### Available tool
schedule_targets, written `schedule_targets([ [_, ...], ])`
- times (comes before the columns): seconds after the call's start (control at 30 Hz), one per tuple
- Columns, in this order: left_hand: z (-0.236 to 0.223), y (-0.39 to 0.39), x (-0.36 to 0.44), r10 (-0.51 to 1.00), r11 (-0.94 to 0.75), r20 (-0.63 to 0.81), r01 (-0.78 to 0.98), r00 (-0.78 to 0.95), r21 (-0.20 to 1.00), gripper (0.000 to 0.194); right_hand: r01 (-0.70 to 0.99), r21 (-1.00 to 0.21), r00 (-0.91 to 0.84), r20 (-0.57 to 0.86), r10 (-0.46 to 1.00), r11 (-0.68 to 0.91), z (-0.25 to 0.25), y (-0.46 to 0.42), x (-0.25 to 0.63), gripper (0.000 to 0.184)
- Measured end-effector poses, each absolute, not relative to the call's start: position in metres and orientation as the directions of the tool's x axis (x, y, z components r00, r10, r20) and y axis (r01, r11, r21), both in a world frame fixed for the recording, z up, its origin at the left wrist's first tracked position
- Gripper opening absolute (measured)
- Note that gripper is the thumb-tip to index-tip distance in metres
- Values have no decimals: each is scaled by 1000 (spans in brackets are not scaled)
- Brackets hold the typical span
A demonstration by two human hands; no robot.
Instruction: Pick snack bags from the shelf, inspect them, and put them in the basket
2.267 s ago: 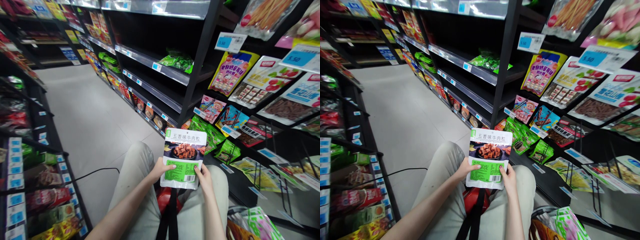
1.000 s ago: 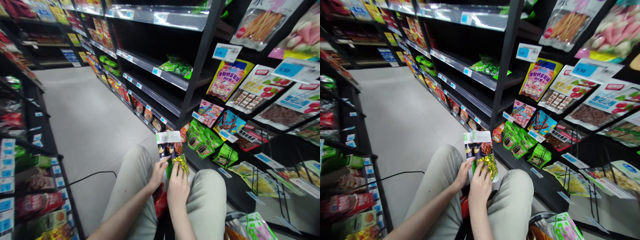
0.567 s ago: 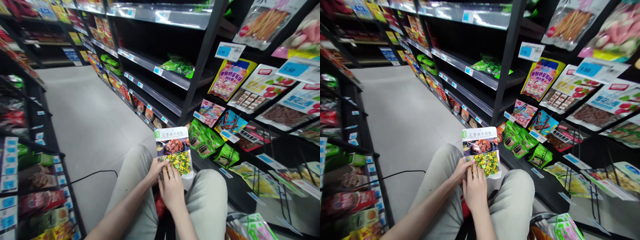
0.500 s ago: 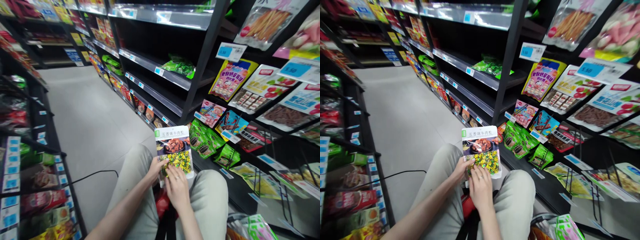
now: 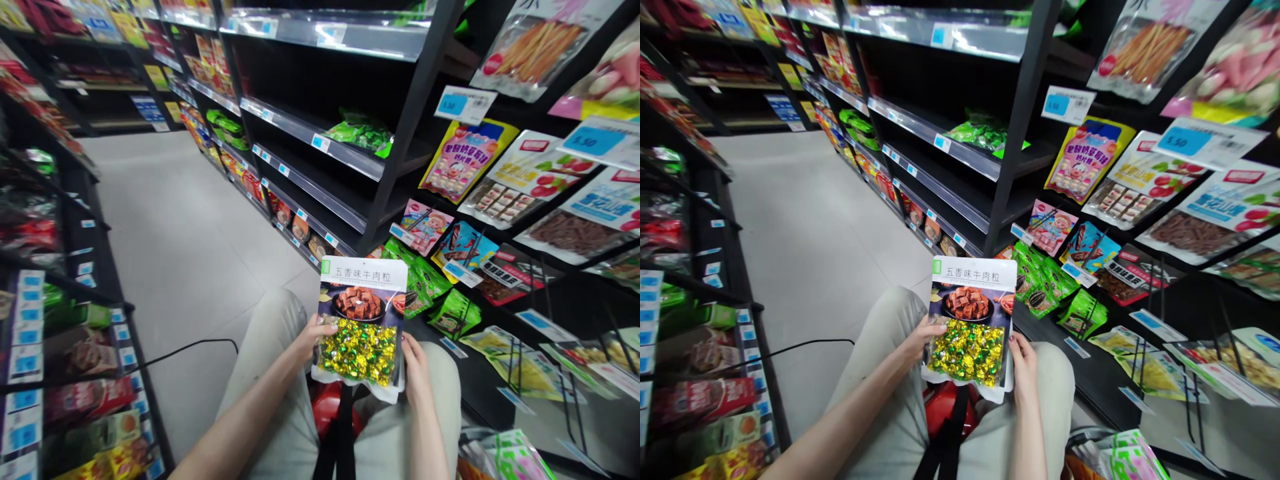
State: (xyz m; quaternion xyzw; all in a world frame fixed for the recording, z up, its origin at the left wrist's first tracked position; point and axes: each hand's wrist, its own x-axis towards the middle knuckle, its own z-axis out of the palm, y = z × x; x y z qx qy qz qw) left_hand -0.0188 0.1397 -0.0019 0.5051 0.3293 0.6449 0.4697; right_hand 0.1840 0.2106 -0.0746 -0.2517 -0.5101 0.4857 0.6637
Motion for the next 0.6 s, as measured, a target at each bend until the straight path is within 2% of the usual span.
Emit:
schedule_targets([
  [0.1,0,140,-19,940,-331,339,-294,-27,896,42,-373,-838,13,425,905,399,-73,210,182,38],
  [0.3,-2,141,-20,947,-314,320,-288,-28,905,47,-239,-858,24,462,887,454,-70,207,177,44],
  [0.5,-6,146,-25,952,-297,304,-294,-24,909,39,-317,-831,-99,508,856,457,-70,205,176,30],
  [0.6,-8,146,-26,955,-288,297,-305,-16,908,37,-355,-832,-157,503,850,427,-68,201,178,31],
])
